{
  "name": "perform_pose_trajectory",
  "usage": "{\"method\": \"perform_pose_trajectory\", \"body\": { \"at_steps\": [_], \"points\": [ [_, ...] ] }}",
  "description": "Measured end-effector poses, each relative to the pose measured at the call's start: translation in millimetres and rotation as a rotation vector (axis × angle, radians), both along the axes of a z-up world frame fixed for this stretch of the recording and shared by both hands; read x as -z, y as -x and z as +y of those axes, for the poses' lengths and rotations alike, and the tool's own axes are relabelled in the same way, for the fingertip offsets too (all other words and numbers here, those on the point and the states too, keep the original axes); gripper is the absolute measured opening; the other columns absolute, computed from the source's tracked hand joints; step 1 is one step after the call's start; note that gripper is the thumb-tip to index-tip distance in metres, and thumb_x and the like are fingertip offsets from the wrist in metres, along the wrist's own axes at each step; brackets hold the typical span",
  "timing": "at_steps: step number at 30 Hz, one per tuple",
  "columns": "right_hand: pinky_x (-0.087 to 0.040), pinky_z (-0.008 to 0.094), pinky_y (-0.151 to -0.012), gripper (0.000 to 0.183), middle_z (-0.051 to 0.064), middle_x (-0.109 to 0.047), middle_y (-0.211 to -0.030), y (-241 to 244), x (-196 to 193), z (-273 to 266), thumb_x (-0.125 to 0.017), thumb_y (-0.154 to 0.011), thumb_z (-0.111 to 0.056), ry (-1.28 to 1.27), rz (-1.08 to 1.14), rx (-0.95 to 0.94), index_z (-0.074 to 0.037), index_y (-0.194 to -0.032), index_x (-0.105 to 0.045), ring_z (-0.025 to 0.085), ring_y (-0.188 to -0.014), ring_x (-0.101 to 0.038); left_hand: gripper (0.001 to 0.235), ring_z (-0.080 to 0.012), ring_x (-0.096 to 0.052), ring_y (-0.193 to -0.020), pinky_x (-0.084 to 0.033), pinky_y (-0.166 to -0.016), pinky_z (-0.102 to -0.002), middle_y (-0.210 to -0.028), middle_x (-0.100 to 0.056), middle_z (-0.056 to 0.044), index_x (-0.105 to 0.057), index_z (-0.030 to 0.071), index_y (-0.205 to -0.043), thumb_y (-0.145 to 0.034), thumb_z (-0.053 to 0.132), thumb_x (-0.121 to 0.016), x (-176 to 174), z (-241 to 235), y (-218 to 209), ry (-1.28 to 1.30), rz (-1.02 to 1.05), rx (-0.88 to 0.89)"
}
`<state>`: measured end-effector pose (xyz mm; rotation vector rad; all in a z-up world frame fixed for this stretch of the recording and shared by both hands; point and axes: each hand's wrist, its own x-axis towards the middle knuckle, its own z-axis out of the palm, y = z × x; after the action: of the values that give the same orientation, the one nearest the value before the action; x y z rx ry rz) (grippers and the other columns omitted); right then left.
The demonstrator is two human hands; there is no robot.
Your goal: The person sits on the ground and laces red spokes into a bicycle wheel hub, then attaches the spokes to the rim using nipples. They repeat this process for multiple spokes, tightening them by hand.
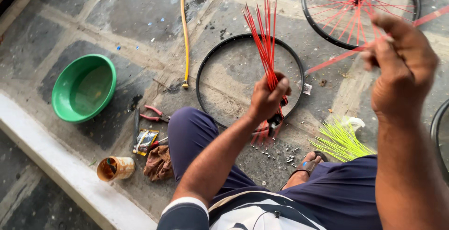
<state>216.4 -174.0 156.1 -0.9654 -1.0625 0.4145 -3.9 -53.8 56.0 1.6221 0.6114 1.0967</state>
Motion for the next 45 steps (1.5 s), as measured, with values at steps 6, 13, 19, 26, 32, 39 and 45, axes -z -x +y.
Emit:
{"method": "perform_pose_trajectory", "body": {
  "at_steps": [6, 13, 19, 26, 32, 39, 45],
  "points": [
    [-0.049, 0.020, -0.082, 0.010, 0.013, -0.070, -0.108, 2, 21, -10, -0.052, -0.114, 0.006, -0.118, -0.276, 0.027, 0.001, -0.121, -0.058, 0.011, -0.087, -0.061, 0.024, -0.0102, -0.058, -0.068, -0.049, -0.064, -0.028, -0.074, -0.059, -0.001, -0.057, 0.005, -0.098, -0.106, 0.027, -0.061, -8, 31, 3, 0.090, -0.147, -0.002],
    [-0.056, 0.028, -0.078, 0.032, 0.017, -0.070, -0.108, 56, 9, -12, -0.057, -0.105, 0.011, -0.243, -0.589, 0.041, -0.009, -0.115, -0.034, 0.017, -0.086, -0.068, 0.024, -0.0121, -0.055, -0.066, -0.049, -0.062, -0.031, -0.074, -0.054, -0.001, -0.051, 0.007, -0.096, -0.107, 0.026, -0.059, -27, 47, 3, 0.205, -0.321, 0.049],
    [-0.054, 0.031, -0.073, 0.031, 0.020, -0.071, -0.106, 57, 23, -8, -0.058, -0.103, 0.012, -0.333, -0.801, 0.208, -0.007, -0.113, -0.036, 0.026, -0.085, -0.069, 0.021, -0.0145, -0.054, -0.066, -0.049, -0.064, -0.033, -0.072, -0.053, -0.002, -0.051, 0.008, -0.096, -0.107, 0.024, -0.059, -33, 53, 3, 0.294, -0.391, 0.087],
    [-0.060, 0.030, -0.085, 0.017, 0.014, -0.062, -0.105, 3, 63, 22, -0.047, -0.115, 0.008, -0.126, -0.026, 0.082, -0.005, -0.123, -0.037, 0.020, -0.085, -0.064, 0.021, -0.0169, -0.060, -0.075, -0.052, -0.074, -0.036, -0.078, -0.057, -0.005, -0.053, 0.007, -0.097, -0.109, 0.024, -0.057, -45, 48, 15, 0.264, -0.429, 0.429],
    [-0.062, 0.034, -0.077, 0.026, 0.015, -0.067, -0.104, -13, 78, 44, -0.051, -0.107, 0.011, -0.011, 0.369, -0.083, -0.005, -0.123, -0.039, 0.022, -0.083, -0.071, 0.022, -0.0150, -0.059, -0.078, -0.054, -0.076, -0.039, -0.086, -0.057, -0.004, -0.055, 0.007, -0.098, -0.111, 0.025, -0.057, -48, 48, 16, 0.230, -0.435, 0.502],
    [-0.063, 0.037, -0.080, 0.024, 0.014, -0.068, -0.105, -8, 82, 51, -0.055, -0.109, 0.007, 0.056, 0.400, -0.092, -0.006, -0.123, -0.041, 0.024, -0.084, -0.072, 0.025, -0.0162, -0.060, -0.075, -0.052, -0.073, -0.038, -0.082, -0.058, -0.005, -0.054, 0.007, -0.096, -0.111, 0.026, -0.058, -49, 45, 19, 0.230, -0.429, 0.513],
    [-0.063, 0.036, -0.076, 0.027, 0.013, -0.068, -0.105, -9, 83, 56, -0.057, -0.106, 0.007, 0.118, 0.444, -0.084, -0.008, -0.124, -0.043, 0.025, -0.084, -0.073, 0.028, -0.0185, -0.062, -0.074, -0.051, -0.072, -0.037, -0.078, -0.059, -0.007, -0.054, 0.006, -0.094, -0.110, 0.029, -0.058, -54, 43, 22, 0.226, -0.385, 0.504]
  ]
}}
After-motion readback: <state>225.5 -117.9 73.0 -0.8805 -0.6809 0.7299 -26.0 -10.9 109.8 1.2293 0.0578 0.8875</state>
